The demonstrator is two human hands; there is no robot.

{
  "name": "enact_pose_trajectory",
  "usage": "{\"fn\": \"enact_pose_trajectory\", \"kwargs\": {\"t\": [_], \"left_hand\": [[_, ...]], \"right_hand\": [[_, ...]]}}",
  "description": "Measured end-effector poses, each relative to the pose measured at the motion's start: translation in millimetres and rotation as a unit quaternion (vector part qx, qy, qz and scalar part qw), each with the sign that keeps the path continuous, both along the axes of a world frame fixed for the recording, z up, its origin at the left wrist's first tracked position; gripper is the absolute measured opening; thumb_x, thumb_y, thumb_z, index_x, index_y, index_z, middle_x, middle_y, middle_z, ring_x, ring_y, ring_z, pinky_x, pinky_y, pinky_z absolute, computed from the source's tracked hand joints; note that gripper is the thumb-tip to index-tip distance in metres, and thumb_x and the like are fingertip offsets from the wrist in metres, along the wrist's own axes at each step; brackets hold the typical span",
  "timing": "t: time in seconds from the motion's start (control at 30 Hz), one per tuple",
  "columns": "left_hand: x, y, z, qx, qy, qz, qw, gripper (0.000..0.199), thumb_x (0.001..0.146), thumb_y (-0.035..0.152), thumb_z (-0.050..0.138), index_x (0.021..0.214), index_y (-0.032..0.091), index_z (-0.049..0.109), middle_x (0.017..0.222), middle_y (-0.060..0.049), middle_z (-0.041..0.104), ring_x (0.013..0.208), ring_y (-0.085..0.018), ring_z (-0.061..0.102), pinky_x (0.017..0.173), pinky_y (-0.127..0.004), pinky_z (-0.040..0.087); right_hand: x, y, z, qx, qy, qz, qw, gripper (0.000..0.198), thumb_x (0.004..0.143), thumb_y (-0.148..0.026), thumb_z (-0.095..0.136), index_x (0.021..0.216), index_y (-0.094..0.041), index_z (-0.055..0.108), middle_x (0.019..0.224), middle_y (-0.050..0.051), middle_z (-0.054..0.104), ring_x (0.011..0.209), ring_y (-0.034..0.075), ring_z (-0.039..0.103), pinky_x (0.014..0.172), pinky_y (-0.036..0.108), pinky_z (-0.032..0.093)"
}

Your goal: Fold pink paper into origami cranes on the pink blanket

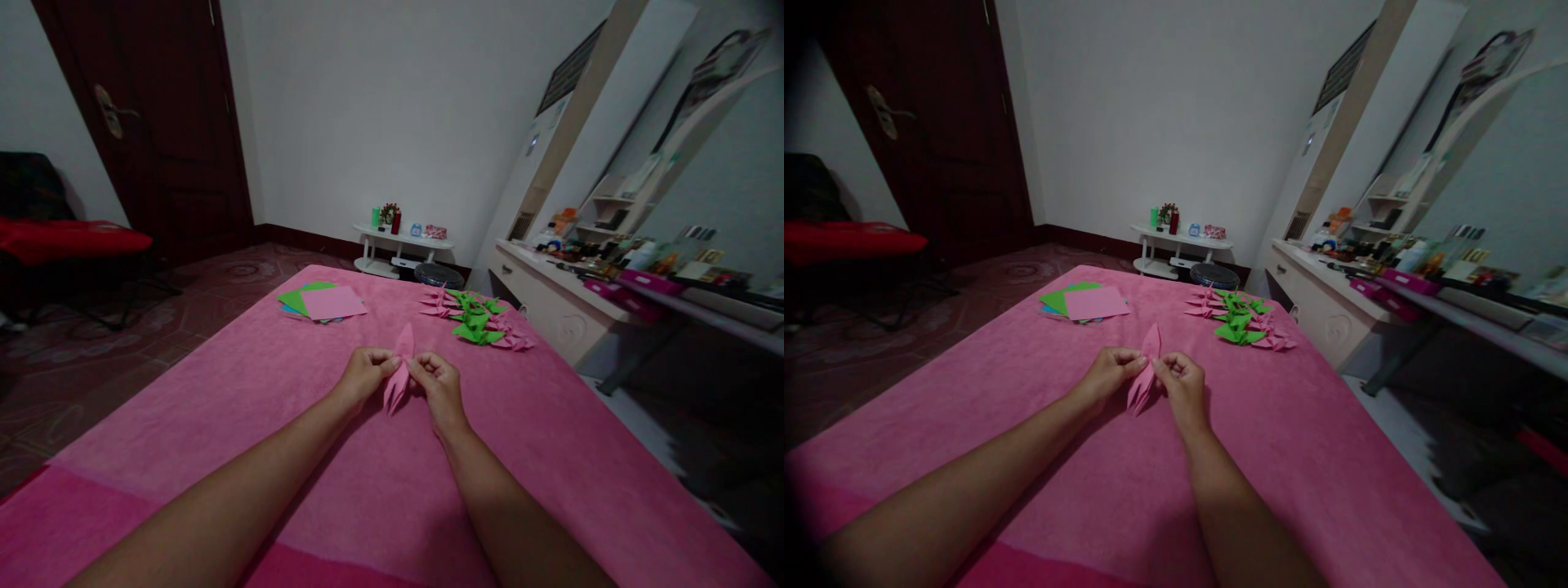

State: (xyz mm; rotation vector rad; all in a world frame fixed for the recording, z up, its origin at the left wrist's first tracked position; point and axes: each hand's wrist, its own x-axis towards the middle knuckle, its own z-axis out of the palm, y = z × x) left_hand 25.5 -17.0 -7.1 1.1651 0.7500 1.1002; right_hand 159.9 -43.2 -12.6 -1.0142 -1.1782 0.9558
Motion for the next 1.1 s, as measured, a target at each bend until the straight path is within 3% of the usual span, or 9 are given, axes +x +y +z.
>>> {"fn": "enact_pose_trajectory", "kwargs": {"t": [0.37, 0.53, 1.1], "left_hand": [[15.8, -11.5, -1.9, 0.069, 0.048, 0.113, 0.990, 0.027, 0.070, 0.036, 0.064, 0.063, 0.010, 0.063, 0.058, -0.003, 0.060, 0.050, -0.011, 0.050, 0.049, -0.021, 0.036], [13.6, -12.8, 0.1, 0.044, 0.060, 0.100, 0.992, 0.030, 0.067, 0.039, 0.067, 0.060, 0.010, 0.062, 0.053, -0.002, 0.058, 0.046, -0.010, 0.047, 0.045, -0.021, 0.033], [11.2, -13.6, 1.2, 0.016, 0.027, 0.033, 0.999, 0.034, 0.060, 0.041, 0.072, 0.057, 0.009, 0.063, 0.051, -0.003, 0.058, 0.045, -0.008, 0.045, 0.045, -0.019, 0.032]], "right_hand": [[-2.3, -2.8, 0.1, 0.019, -0.006, -0.051, 0.999, 0.024, 0.072, -0.036, 0.066, 0.064, -0.016, 0.055, 0.048, -0.005, 0.049, 0.042, 0.007, 0.040, 0.040, 0.019, 0.030], [-3.6, -3.5, 2.1, 0.016, -0.004, -0.009, 1.000, 0.025, 0.076, -0.038, 0.062, 0.067, -0.017, 0.052, 0.046, -0.006, 0.047, 0.041, 0.008, 0.043, 0.041, 0.019, 0.032], [1.9, -2.3, -0.9, 0.037, -0.066, -0.045, 0.996, 0.031, 0.080, -0.038, 0.056, 0.059, -0.020, 0.044, 0.043, -0.008, 0.041, 0.038, 0.007, 0.036, 0.040, 0.020, 0.027]]}}
